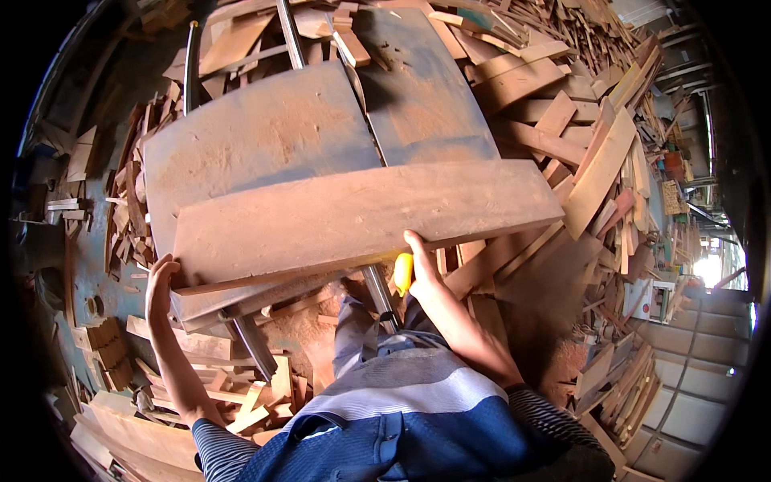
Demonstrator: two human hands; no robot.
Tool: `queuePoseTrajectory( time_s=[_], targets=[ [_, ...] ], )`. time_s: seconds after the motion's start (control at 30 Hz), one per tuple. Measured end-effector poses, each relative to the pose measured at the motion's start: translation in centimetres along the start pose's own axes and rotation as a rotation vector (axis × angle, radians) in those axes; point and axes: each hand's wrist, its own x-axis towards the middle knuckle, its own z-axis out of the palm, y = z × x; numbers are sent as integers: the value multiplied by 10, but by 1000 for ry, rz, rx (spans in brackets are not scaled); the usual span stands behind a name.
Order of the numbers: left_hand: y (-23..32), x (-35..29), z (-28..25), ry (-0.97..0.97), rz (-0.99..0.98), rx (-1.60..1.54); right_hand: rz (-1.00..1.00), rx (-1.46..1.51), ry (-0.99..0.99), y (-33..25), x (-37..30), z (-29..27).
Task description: The person measures the length of several wooden boards by hand using a yellow tape measure, placing the tape against the surface of the boards as they rest on a workbench.
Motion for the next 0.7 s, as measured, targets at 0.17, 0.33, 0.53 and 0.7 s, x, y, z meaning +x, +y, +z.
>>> queuePoseTrajectory(
  time_s=[0.17, 0.33, 0.53, 0.7],
  targets=[
    [-39, -20, 42, 242, 226, 537, 46, 13, -403, -10, -24, -32],
    [-16, -76, 235, 407, 751, 854, 304, 78, -817, -41, -33, -89],
    [5, -168, 450, 8, 753, 270, 360, -154, -929, -28, -45, -122],
    [46, -223, 540, -476, 268, 418, 131, -228, -1015, -20, -16, -143]
  ],
)
